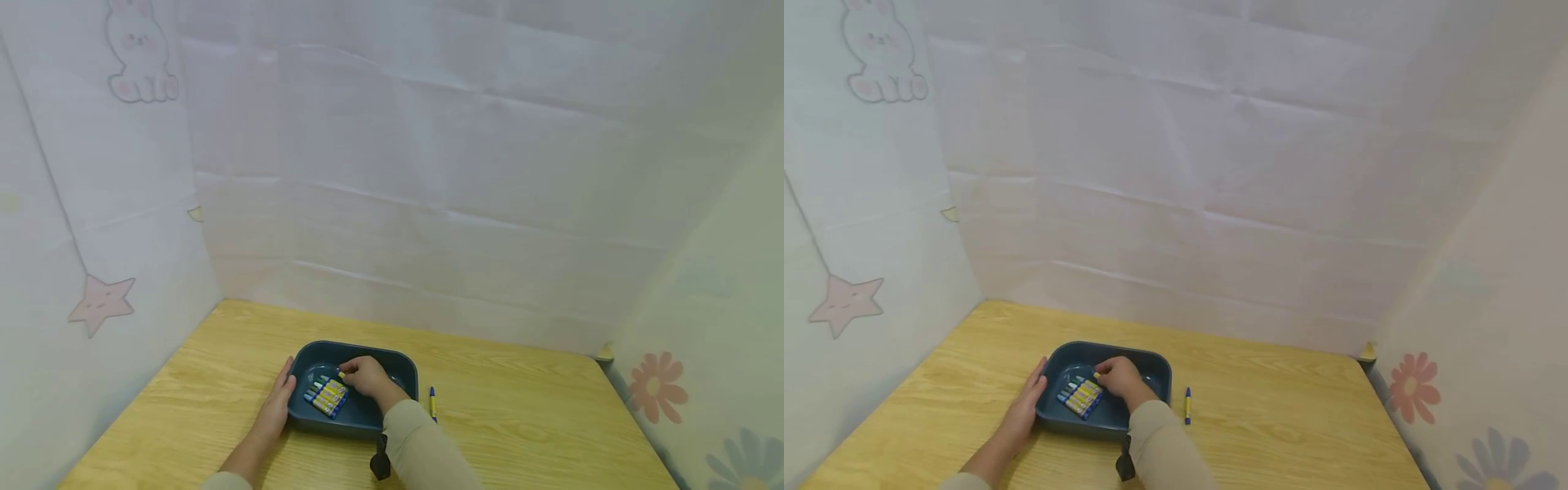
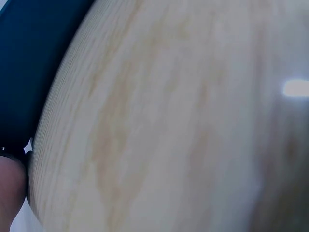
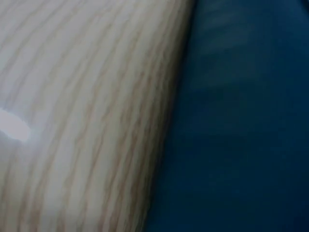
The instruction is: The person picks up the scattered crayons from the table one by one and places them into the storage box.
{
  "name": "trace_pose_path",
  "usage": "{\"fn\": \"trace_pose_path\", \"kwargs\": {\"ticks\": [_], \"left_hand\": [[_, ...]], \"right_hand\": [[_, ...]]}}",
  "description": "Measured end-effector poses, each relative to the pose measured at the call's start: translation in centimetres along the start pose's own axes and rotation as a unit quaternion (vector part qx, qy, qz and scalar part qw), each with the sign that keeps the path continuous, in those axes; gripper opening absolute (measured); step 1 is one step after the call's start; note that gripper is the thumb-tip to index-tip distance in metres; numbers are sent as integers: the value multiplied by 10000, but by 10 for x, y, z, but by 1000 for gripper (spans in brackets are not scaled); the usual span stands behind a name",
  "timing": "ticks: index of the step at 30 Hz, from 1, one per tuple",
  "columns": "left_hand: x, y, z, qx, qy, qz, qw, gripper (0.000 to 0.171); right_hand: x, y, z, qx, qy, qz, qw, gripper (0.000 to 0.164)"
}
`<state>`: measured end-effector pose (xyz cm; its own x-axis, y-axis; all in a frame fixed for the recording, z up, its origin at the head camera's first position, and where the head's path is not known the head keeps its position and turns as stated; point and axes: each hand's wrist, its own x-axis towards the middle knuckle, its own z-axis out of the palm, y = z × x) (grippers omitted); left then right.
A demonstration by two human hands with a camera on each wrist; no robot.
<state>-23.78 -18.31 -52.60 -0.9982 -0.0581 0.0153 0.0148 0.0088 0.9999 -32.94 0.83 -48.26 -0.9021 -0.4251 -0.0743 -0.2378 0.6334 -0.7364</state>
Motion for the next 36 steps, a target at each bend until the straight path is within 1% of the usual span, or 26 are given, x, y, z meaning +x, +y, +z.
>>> {"fn": "trace_pose_path", "kwargs": {"ticks": [4,8,14,20,27,33,36], "left_hand": [[0,0,1,12,9,103,9999,58],[1,1,1,37,-18,125,9999,59],[1,2,1,110,15,73,9999,58],[-1,1,0,112,16,78,9999,59],[0,1,0,103,-18,54,9999,58],[-2,3,1,-15,13,34,10000,58],[-2,3,1,-13,35,55,10000,59]], "right_hand": [[-1,-7,5,-339,-42,-67,9994,20],[-3,-11,7,-527,-159,-29,9985,21],[-6,-12,5,-425,-229,44,9988,24],[-10,-11,-1,-345,-107,-2,9993,25],[-18,-5,-18,9,-44,-115,9999,30],[-32,0,-39,189,33,-313,9993,34],[-40,4,-51,348,168,-389,9985,35]]}}
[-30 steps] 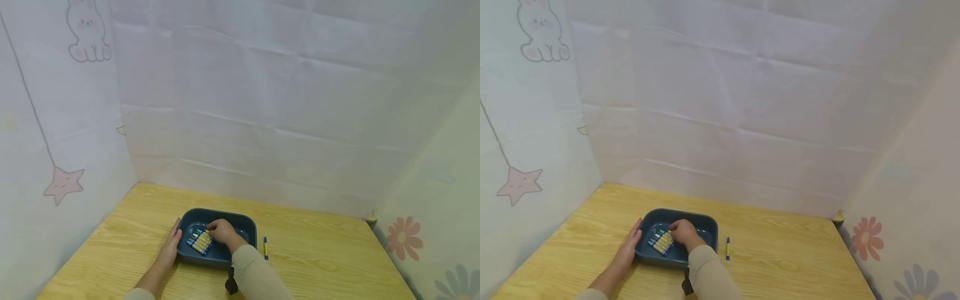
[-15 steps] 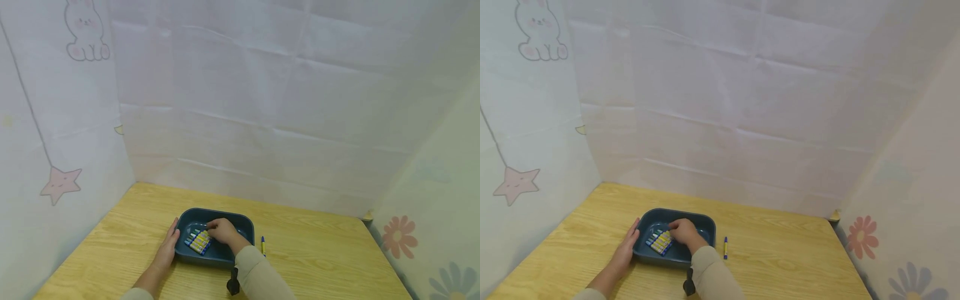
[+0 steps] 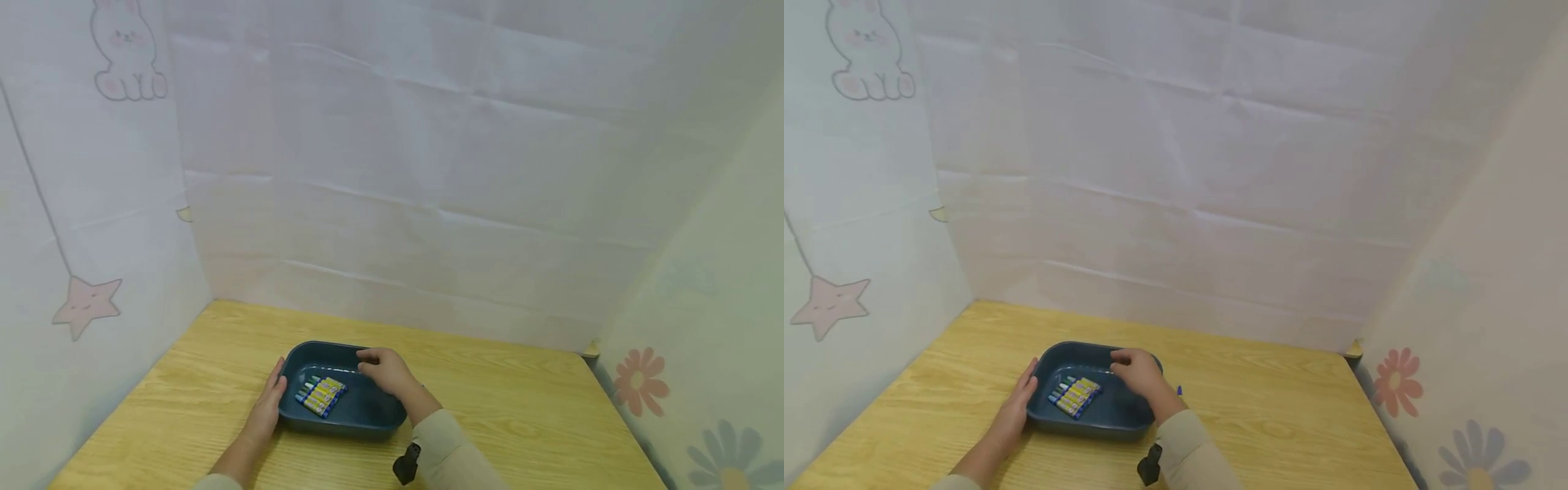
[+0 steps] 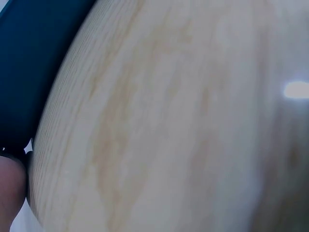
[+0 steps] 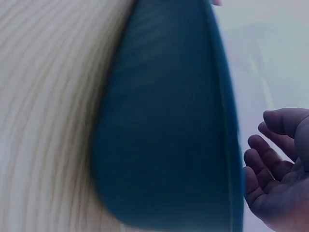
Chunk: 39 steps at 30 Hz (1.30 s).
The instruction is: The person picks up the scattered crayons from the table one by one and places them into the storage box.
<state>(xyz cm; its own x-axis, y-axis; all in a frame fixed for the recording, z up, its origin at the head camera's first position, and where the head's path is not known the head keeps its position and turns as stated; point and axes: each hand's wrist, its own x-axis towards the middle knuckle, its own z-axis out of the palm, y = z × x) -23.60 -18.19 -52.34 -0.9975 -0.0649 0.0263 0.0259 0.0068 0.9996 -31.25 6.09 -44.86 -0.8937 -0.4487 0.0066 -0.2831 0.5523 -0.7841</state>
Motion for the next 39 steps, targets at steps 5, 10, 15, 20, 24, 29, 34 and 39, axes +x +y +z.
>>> {"fn": "trace_pose_path", "kwargs": {"ticks": [5,10,15,20,24,29,34,39], "left_hand": [[1,-1,0,6,6,-65,10000,58],[2,-2,-2,-7,-4,-118,9999,59],[1,0,-2,-25,16,-82,10000,61],[-1,1,-2,4,-26,-114,9999,61],[-1,1,-2,95,-99,-125,9998,61],[-1,0,-2,183,-110,-132,9997,61],[-1,0,-3,141,-125,-103,9998,61],[-1,0,-2,79,-159,-85,9998,61]], "right_hand": [[-13,8,-18,74,331,15,9994,35],[-25,24,-30,40,804,208,9965,34],[-35,43,-36,-123,1186,341,9923,34],[-47,61,-38,-213,1419,576,9880,35],[-56,69,-41,-195,1656,750,9832,36],[-65,75,-38,-405,1686,1177,9778,44],[-68,81,-26,-1029,1693,1659,9660,56],[-68,83,-18,-1392,1734,1875,9568,51]]}}
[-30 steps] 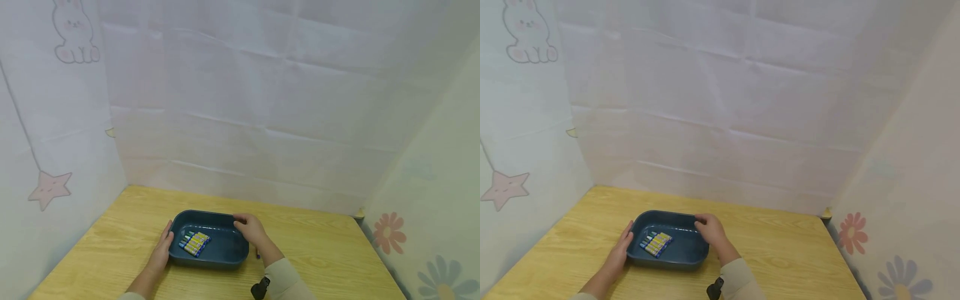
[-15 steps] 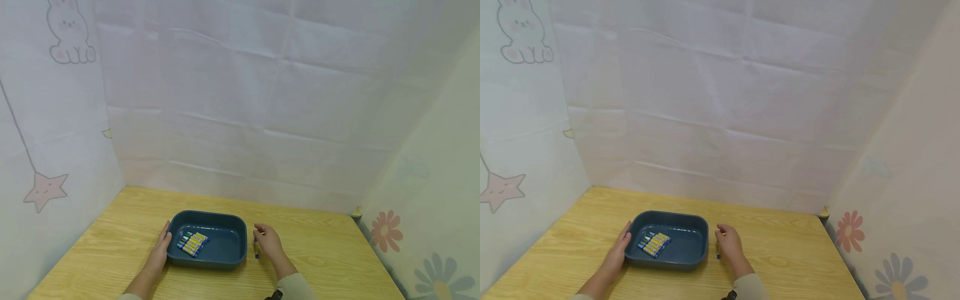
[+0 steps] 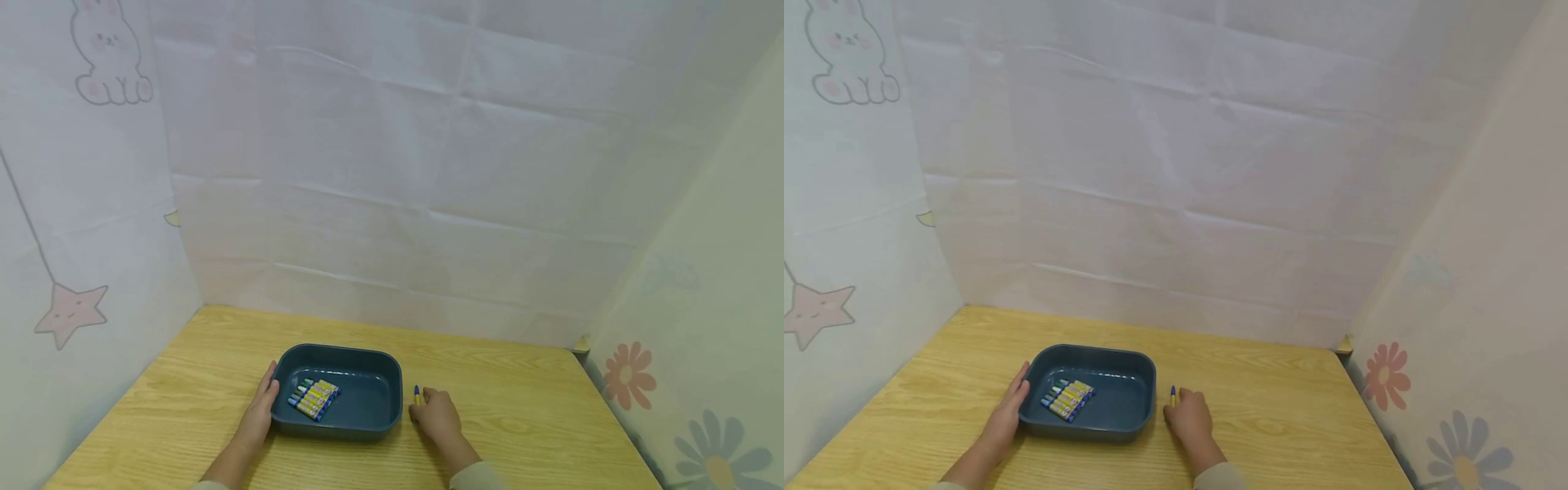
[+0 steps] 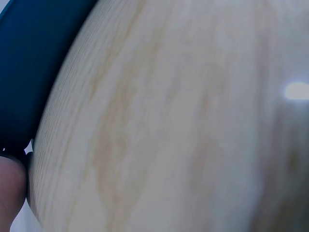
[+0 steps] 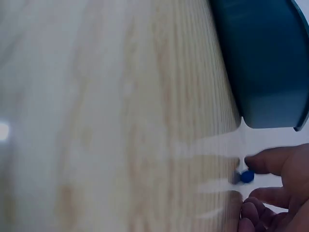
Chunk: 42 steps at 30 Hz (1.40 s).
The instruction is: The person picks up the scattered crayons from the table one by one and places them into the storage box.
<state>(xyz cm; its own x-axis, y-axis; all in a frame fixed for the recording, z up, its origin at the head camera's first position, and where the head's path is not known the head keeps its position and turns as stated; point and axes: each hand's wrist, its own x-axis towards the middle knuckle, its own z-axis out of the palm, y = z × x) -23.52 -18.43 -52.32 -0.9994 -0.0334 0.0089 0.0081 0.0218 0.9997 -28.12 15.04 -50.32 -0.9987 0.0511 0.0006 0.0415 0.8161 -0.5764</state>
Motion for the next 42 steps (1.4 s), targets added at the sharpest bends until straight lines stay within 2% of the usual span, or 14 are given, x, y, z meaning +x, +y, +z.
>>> {"fn": "trace_pose_path", "kwargs": {"ticks": [3,8,13,20,25,28,33,42], "left_hand": [[-1,1,0,23,2,-7,10000,61],[-1,2,1,33,9,-10,10000,62],[-2,3,0,20,57,13,10000,62],[0,2,0,82,59,3,9999,63],[1,1,0,18,21,10,10000,62],[0,1,0,-13,25,13,10000,62],[-1,0,0,22,75,10,10000,62],[0,2,1,176,31,-23,9998,61]], "right_hand": [[0,0,0,-63,50,-46,10000,40],[1,2,-4,-26,157,-115,9998,33],[8,2,-13,631,125,-202,9977,34],[25,-16,-31,2032,-312,-450,9776,40],[30,-41,-35,2577,-643,-621,9621,41],[32,-58,-32,2639,-846,-781,9576,40],[34,-81,-22,2443,-1174,-1036,9570,38],[38,-107,7,2133,-1465,-1462,9548,32]]}}
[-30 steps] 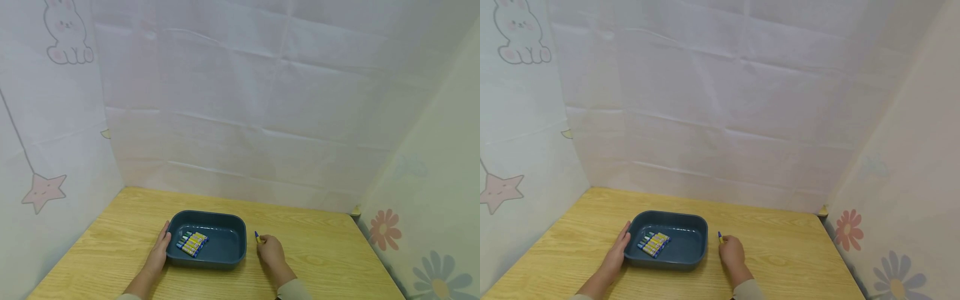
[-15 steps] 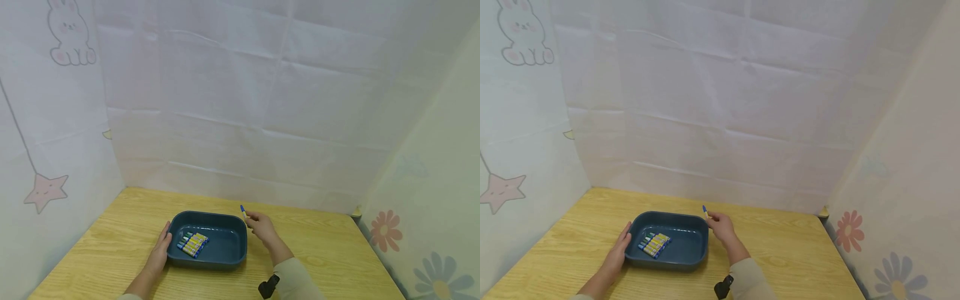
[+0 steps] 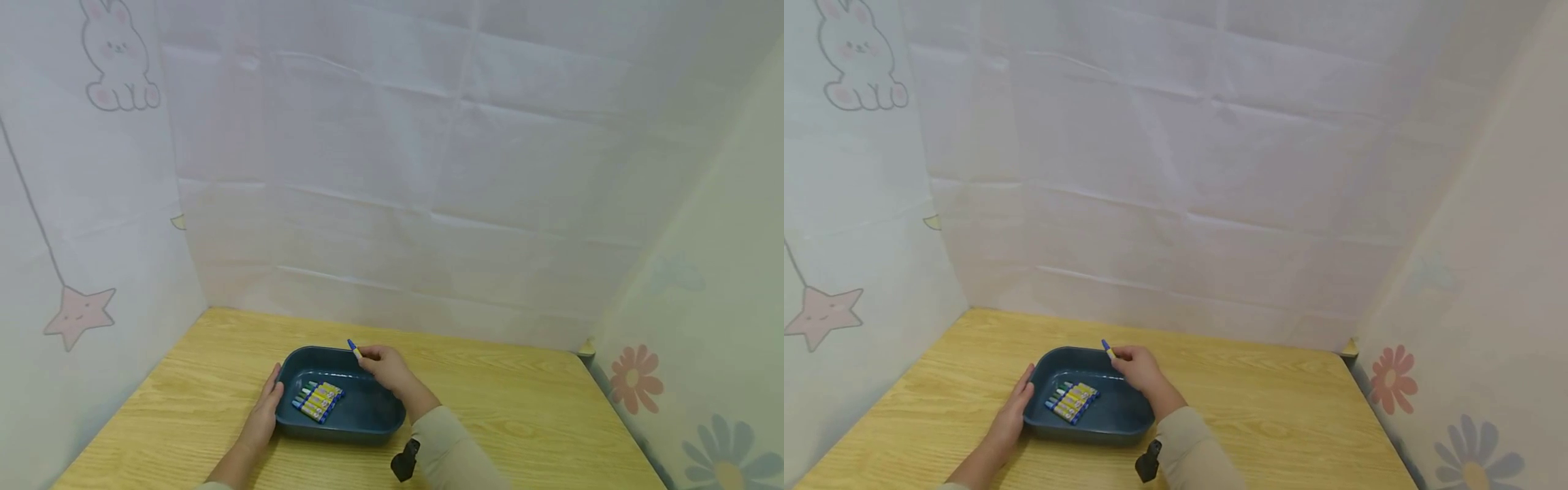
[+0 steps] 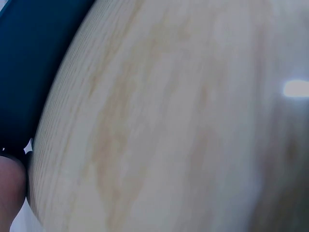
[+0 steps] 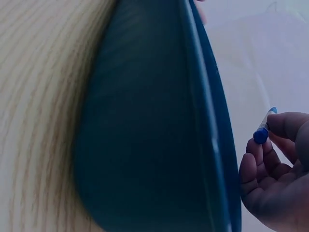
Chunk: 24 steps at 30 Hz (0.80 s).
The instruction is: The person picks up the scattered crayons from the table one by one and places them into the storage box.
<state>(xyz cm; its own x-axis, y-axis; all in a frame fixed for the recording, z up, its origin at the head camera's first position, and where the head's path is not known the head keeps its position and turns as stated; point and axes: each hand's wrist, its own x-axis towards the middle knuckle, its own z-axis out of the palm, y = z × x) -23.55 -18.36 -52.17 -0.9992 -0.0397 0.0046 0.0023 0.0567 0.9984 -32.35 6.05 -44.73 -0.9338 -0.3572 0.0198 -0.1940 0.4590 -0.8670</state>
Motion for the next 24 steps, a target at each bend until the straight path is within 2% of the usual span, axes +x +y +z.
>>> {"fn": "trace_pose_path", "kwargs": {"ticks": [8,13,19,24], "left_hand": [[1,0,0,-49,19,70,10000,61],[0,-1,1,-49,59,93,9999,61],[-1,-1,2,-175,72,131,9997,58],[-1,-1,2,-231,54,87,9997,59]], "right_hand": [[6,0,22,-373,-346,91,9987,29],[12,4,34,-702,-388,95,9967,26],[16,9,45,-1128,-494,300,9919,25],[18,15,51,-1553,-375,379,9864,18]]}}
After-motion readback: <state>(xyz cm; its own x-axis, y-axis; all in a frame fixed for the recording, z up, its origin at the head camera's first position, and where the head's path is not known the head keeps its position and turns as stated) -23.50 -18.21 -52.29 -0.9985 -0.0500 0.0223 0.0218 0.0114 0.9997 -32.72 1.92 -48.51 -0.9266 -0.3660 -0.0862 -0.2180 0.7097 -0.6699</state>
